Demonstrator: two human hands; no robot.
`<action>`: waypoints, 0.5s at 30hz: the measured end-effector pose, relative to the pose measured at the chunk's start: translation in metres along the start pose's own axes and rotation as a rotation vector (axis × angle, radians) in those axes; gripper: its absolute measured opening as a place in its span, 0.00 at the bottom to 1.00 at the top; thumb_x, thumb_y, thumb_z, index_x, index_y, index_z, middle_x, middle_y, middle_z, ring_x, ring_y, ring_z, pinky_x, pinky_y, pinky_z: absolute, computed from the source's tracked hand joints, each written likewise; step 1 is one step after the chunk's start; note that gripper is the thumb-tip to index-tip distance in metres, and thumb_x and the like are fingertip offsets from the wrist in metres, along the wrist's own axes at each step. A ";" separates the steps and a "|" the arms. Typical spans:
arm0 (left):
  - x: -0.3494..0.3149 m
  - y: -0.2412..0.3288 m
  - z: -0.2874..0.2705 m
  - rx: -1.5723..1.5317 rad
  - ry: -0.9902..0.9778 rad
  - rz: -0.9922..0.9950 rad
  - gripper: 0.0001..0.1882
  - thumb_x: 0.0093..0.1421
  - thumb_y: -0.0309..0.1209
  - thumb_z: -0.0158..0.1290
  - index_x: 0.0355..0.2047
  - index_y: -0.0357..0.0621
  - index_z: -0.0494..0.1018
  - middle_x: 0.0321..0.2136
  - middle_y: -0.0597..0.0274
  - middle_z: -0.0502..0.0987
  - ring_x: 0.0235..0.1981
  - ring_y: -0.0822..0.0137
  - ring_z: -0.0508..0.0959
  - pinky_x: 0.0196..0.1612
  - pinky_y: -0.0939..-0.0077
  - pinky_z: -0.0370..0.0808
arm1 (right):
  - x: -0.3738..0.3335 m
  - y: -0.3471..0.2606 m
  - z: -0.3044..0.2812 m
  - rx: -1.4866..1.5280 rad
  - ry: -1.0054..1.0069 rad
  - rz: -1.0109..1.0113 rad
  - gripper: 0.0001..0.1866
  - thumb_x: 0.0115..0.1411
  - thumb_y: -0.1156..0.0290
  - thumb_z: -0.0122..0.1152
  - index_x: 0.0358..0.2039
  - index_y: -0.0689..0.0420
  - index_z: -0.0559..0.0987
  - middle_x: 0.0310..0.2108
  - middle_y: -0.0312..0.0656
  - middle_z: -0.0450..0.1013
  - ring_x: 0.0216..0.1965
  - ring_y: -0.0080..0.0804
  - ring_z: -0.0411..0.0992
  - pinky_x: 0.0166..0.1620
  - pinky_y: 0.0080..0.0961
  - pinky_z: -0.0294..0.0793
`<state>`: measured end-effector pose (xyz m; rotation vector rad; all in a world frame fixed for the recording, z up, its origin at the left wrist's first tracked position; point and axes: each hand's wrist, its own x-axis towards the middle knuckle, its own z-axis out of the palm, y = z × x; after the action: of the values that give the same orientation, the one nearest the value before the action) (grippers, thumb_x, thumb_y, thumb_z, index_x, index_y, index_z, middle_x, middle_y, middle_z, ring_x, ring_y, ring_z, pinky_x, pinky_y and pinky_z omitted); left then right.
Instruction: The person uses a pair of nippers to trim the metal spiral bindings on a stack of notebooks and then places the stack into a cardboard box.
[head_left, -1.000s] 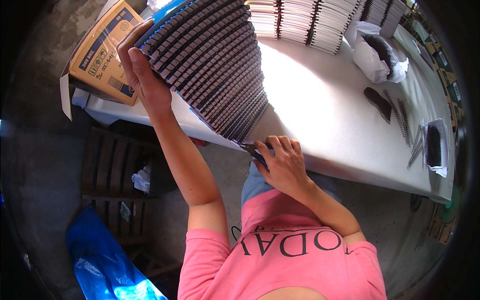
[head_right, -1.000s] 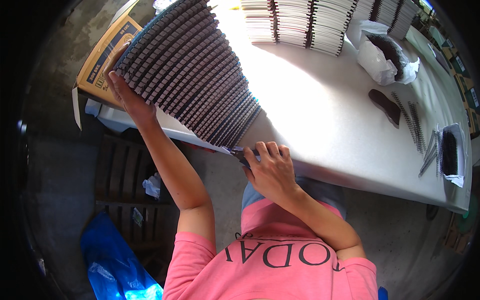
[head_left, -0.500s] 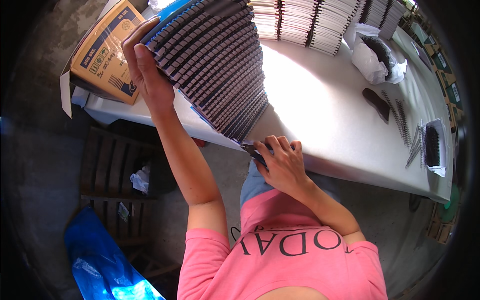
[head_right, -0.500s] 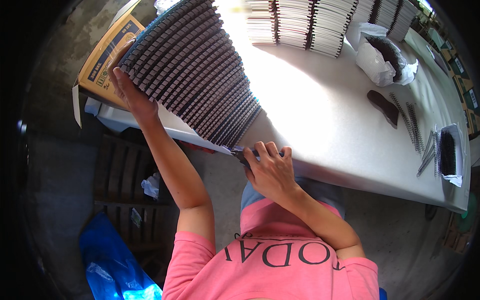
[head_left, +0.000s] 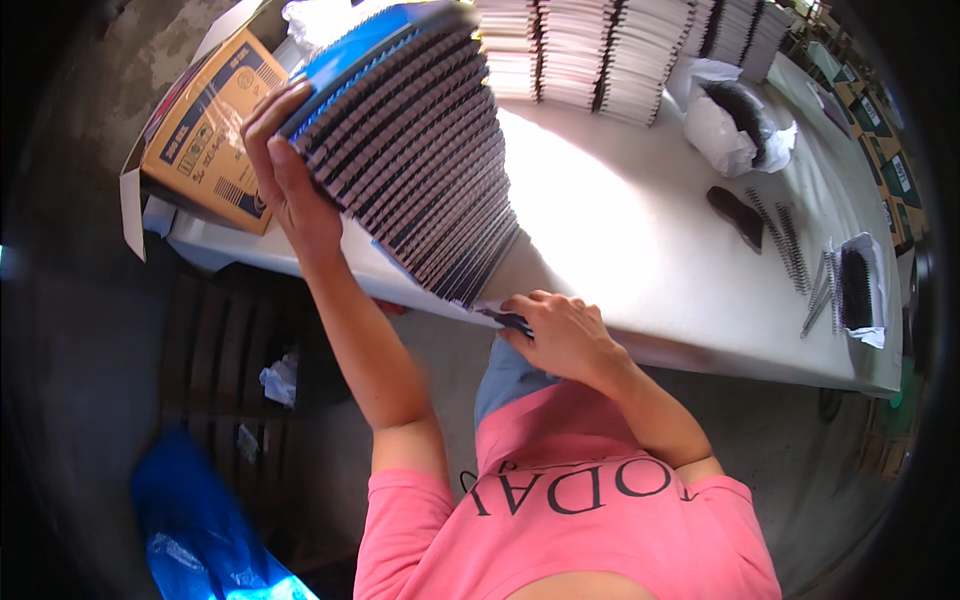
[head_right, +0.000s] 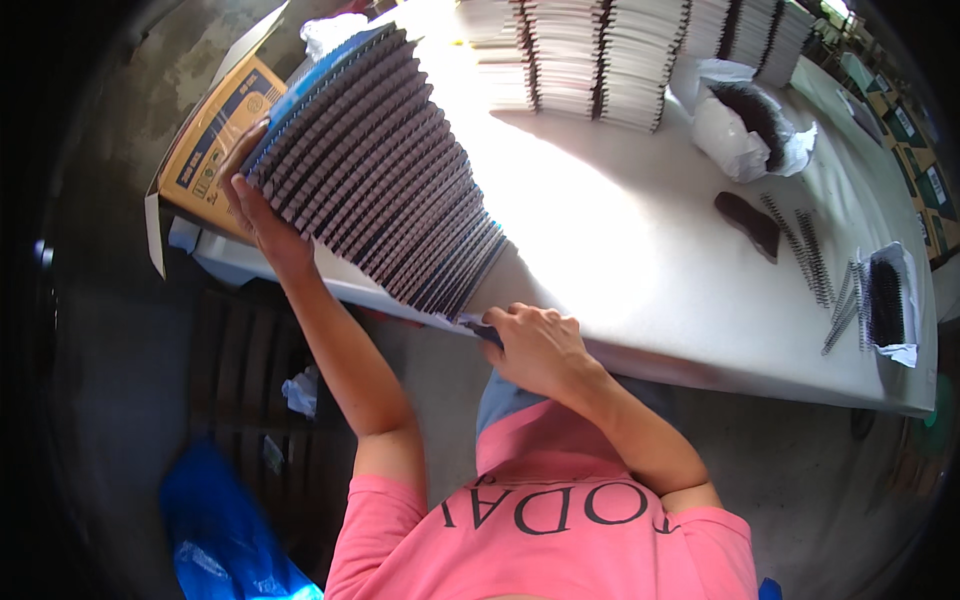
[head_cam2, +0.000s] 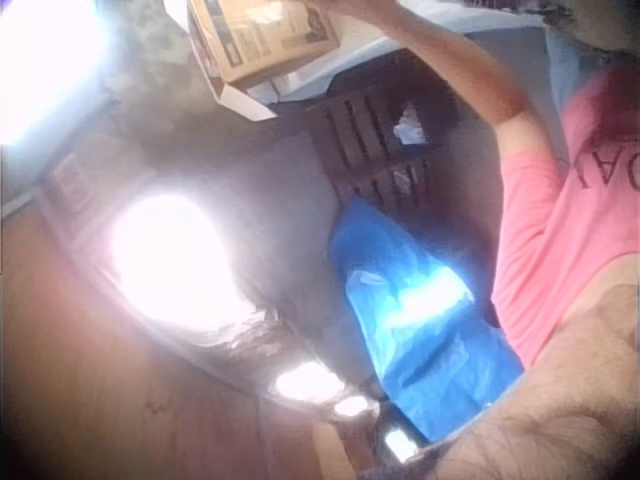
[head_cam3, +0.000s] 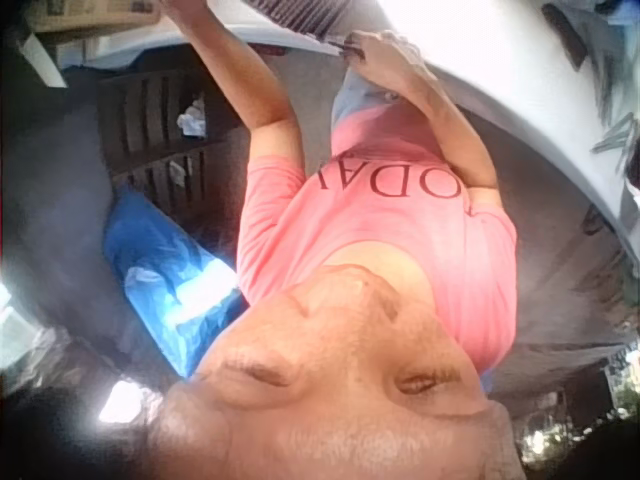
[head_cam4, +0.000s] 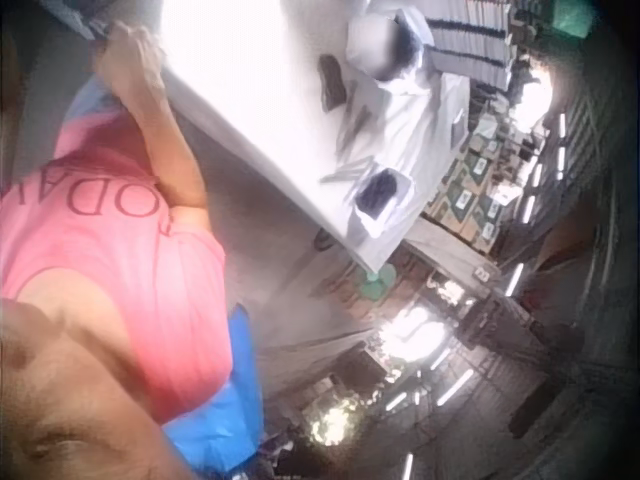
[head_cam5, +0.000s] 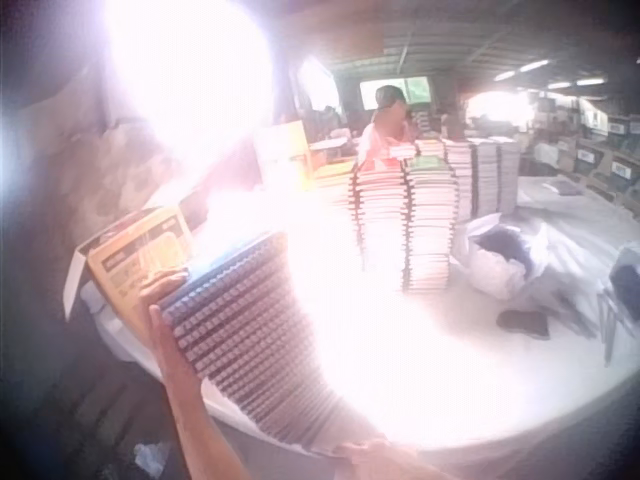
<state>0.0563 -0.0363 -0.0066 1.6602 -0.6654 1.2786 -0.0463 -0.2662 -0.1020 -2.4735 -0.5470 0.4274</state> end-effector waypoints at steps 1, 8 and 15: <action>0.001 0.005 -0.002 0.046 -0.026 0.015 0.24 0.68 0.44 0.33 0.45 0.37 0.70 0.45 0.53 0.71 0.52 0.59 0.68 0.58 0.67 0.59 | -0.008 -0.002 -0.005 -0.062 0.037 0.010 0.19 0.57 0.57 0.55 0.47 0.50 0.76 0.39 0.48 0.74 0.42 0.48 0.73 0.47 0.47 0.70; 0.001 0.009 -0.006 0.214 -0.167 0.038 0.39 0.64 0.60 0.24 0.50 0.39 0.70 0.49 0.52 0.71 0.59 0.51 0.63 0.61 0.56 0.56 | -0.027 0.118 -0.032 -0.415 0.618 0.242 0.22 0.57 0.54 0.56 0.50 0.47 0.75 0.46 0.42 0.67 0.52 0.35 0.63 0.56 0.61 0.48; -0.007 0.003 -0.011 -0.032 -0.045 0.004 0.50 0.54 0.73 0.22 0.65 0.50 0.50 0.66 0.53 0.45 0.67 0.50 0.47 0.64 0.41 0.44 | -0.028 0.146 -0.024 -0.618 0.658 0.302 0.30 0.61 0.40 0.40 0.60 0.39 0.64 0.58 0.43 0.57 0.62 0.38 0.51 0.54 0.75 0.41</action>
<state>0.0465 -0.0284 -0.0114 1.6664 -0.7128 1.2311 -0.0184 -0.4005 -0.1635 -3.0603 -0.0164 -0.5296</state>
